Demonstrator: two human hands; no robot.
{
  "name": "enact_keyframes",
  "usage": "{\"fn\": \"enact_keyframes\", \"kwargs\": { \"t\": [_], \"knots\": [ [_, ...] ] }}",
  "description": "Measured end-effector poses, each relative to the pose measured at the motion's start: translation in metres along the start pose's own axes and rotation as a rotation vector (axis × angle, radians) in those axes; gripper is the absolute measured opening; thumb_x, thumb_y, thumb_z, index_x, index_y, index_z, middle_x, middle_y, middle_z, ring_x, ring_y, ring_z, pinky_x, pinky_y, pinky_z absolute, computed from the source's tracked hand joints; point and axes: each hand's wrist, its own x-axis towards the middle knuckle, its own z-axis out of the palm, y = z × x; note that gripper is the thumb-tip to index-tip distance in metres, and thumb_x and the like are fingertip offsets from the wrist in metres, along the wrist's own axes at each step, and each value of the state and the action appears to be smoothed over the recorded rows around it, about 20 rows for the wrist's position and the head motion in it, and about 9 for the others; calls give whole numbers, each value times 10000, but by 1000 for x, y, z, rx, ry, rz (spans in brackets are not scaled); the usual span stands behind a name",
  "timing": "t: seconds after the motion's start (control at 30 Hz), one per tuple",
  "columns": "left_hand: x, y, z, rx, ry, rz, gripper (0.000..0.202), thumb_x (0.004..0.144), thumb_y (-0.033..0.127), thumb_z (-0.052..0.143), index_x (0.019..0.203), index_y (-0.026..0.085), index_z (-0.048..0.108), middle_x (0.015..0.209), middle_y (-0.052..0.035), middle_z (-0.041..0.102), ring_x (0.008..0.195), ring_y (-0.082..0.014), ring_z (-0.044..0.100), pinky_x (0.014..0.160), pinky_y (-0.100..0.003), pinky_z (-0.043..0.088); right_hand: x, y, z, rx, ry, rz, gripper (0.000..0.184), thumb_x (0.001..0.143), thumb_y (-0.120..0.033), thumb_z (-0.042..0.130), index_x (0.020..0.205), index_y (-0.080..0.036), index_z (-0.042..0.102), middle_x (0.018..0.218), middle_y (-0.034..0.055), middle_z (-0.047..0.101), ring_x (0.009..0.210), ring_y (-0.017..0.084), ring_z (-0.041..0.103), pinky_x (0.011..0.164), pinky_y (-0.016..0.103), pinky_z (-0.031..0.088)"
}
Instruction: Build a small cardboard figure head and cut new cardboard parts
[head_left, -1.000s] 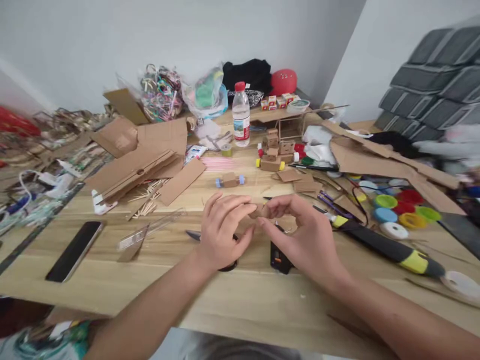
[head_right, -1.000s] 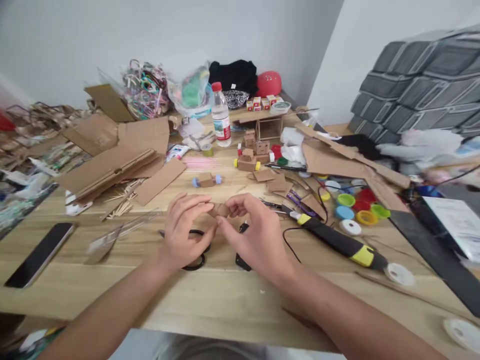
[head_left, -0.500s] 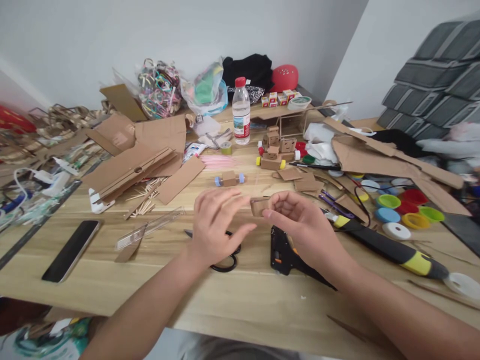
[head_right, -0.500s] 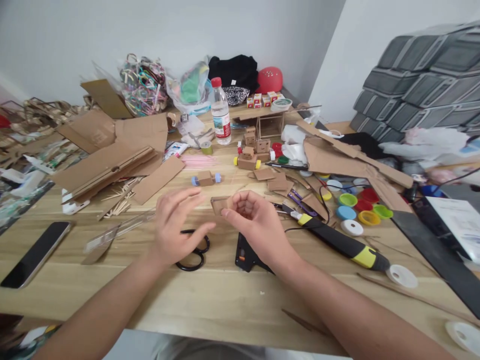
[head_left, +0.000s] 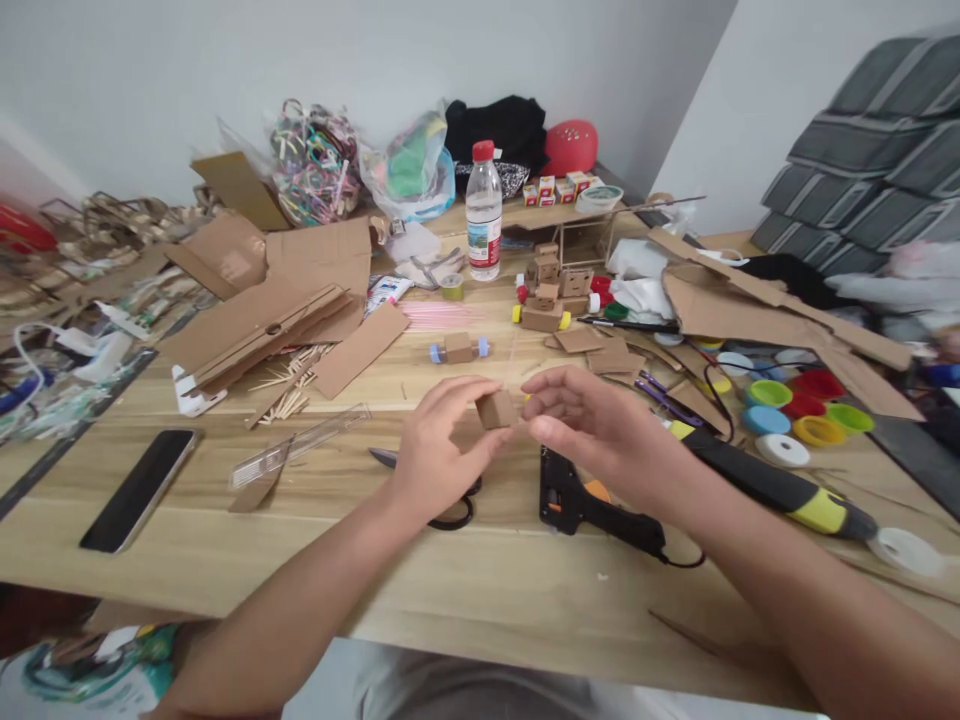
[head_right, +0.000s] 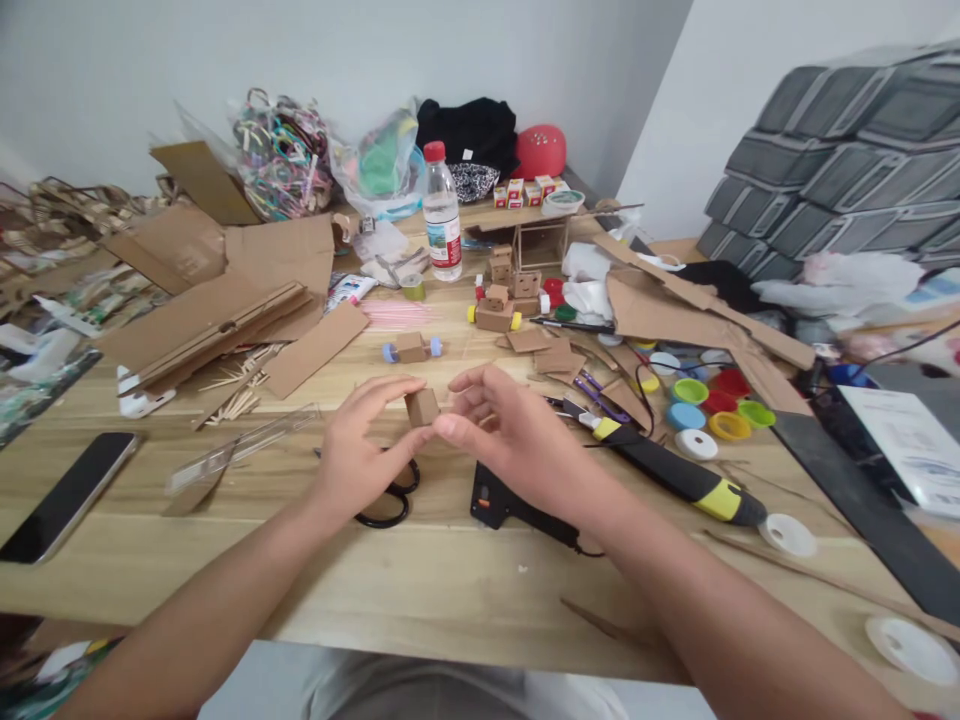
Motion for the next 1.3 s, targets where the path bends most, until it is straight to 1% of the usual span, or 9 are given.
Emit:
{"fn": "enact_keyframes", "kwargs": {
  "t": [0.17,0.3,0.5,0.63,0.73,0.87,0.97,1.13,1.3],
  "knots": [
    [7,-10,-2,-705,-52,-580,447,693,444,936,1055,220,801,1049,-81,818,991,-247,769,906,-377,619,-26,5,-34,-697,-247,25,108,760,-296,735,827,-257,660,833,58,766,720,261,733,638,372,579],
    [6,-13,0,-871,-44,-708,539,590,457,994,1044,227,818,1086,-90,819,1034,-258,760,896,-362,609,-49,27,-27,-963,-219,-94,339,743,-169,681,1072,-234,737,1098,134,790,970,331,765,798,427,623],
    [2,-20,0,-839,-100,-652,545,602,497,983,1061,257,814,1131,-98,821,1051,-262,773,941,-402,611,-57,45,-14,-910,-174,-184,399,732,-85,555,1065,-192,747,961,137,787,743,287,768,681,397,627],
    [1,-23,-2,-784,-121,-580,527,671,551,934,1081,250,794,1143,-115,816,1082,-280,772,927,-414,622,-55,39,-26,-705,-100,-225,380,774,-127,547,1101,-231,711,1082,131,776,860,284,783,733,386,647],
    [2,-23,-3,-739,-147,-528,498,711,576,901,1061,242,783,1126,-121,817,1053,-279,778,913,-420,625,-57,26,-38,-476,-76,-227,355,816,-211,615,1155,-291,685,1095,102,776,927,295,770,794,387,647],
    [3,-22,-5,-683,-154,-460,469,731,575,886,1036,234,786,1114,-120,818,1063,-269,774,982,-435,597,-64,13,-43,-129,-52,-57,345,841,-455,743,1159,-338,679,873,70,760,703,267,724,579,336,621],
    [3,-20,-6,-649,-167,-407,437,757,551,876,1061,248,791,1142,-113,815,1104,-257,763,1021,-420,579,-63,11,-39,-1,32,30,378,817,-627,764,1034,-320,720,855,77,777,706,265,730,580,342,617],
    [4,-15,-7,-600,-192,-355,446,797,567,837,1100,243,792,1180,-123,806,1136,-273,755,1033,-427,578,-53,10,-31,77,-88,-7,500,875,-723,653,832,-234,751,726,74,746,499,187,643,514,337,595],
    [4,-10,-8,-552,-222,-301,399,833,534,816,1125,264,789,1189,-105,807,1163,-269,748,1081,-436,553,-57,19,-27,160,-127,41,453,914,-663,657,1020,-228,724,909,99,794,485,167,651,558,359,633]
  ]
}}
